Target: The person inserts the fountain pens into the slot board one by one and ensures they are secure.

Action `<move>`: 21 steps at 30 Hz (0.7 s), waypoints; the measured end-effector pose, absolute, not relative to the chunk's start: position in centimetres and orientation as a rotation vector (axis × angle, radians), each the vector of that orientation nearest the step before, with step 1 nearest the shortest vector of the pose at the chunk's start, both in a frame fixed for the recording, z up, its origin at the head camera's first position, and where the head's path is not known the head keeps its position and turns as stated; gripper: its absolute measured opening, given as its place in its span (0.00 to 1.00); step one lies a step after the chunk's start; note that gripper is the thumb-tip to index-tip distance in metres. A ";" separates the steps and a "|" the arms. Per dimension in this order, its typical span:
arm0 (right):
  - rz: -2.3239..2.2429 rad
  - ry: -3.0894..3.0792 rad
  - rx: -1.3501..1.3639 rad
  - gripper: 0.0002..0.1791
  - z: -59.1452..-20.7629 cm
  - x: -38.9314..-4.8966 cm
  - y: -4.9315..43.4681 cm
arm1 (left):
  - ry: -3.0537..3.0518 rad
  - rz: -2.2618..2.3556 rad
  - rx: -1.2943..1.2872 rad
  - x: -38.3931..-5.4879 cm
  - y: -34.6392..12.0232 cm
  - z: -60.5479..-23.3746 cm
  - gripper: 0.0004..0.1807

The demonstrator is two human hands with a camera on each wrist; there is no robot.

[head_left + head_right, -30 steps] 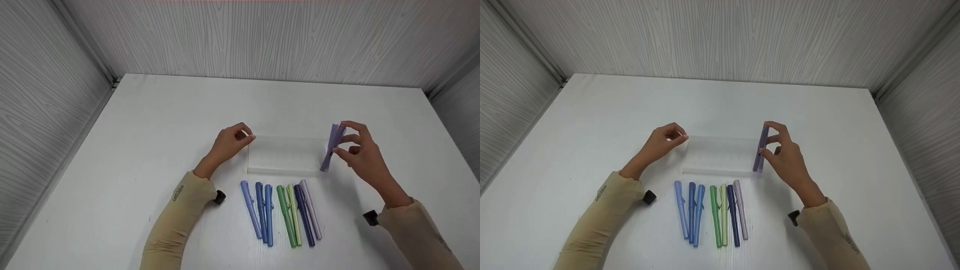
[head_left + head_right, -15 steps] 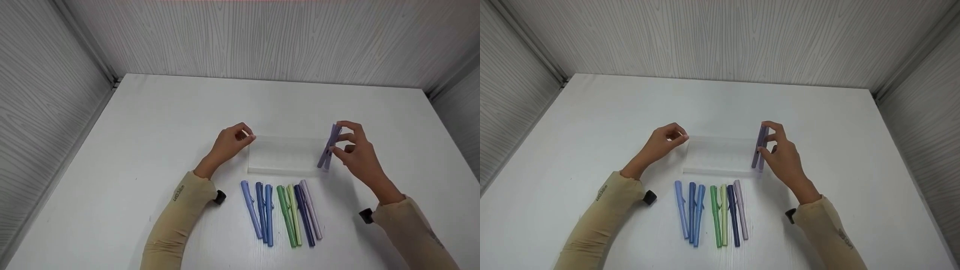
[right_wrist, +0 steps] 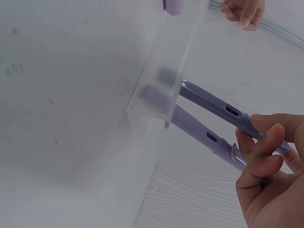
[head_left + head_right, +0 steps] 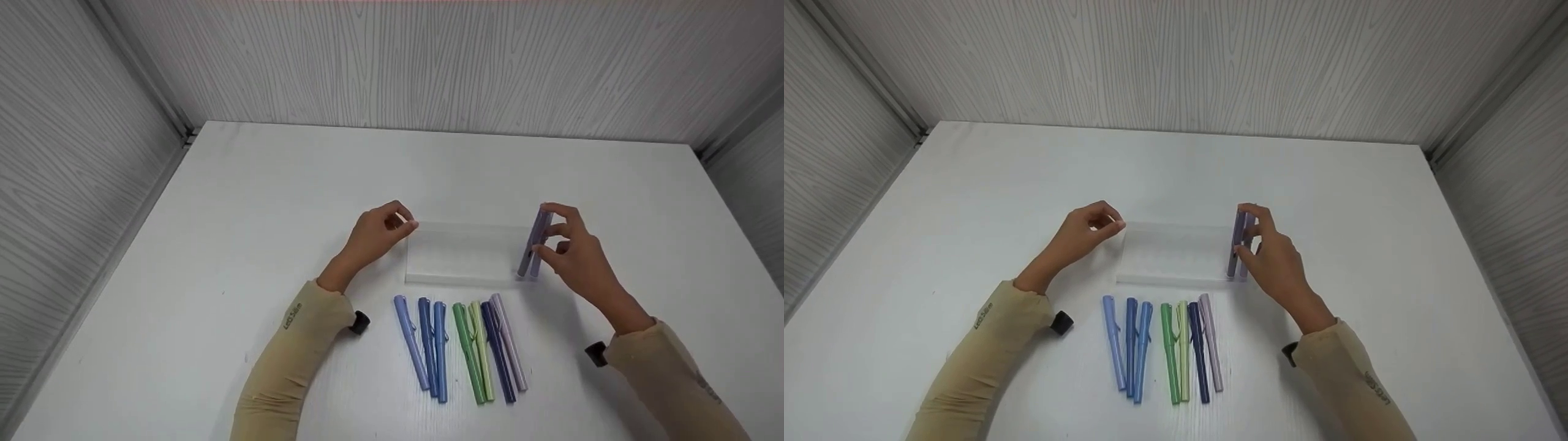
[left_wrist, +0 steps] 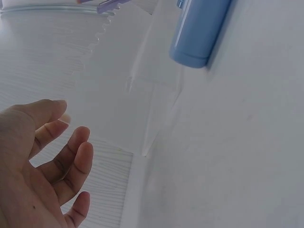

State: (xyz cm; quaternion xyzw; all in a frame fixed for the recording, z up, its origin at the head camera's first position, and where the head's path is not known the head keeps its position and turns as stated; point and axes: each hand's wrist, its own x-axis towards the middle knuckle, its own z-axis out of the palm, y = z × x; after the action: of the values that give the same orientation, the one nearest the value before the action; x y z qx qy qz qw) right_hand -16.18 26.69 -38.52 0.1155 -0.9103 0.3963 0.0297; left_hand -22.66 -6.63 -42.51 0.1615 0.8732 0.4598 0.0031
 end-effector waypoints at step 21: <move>0.851 -2.751 0.504 0.37 -38.8 -16.2 26.2 | 2.782 1.381 0.496 -22.7 -6.7 -42.4 0.12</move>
State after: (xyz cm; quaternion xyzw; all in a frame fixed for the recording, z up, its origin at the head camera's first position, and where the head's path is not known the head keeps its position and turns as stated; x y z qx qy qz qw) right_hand -16.20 26.19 -38.80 0.1713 -0.9355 0.2893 0.1089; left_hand -22.73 -6.71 -42.41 0.1577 0.8844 0.4392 -0.0019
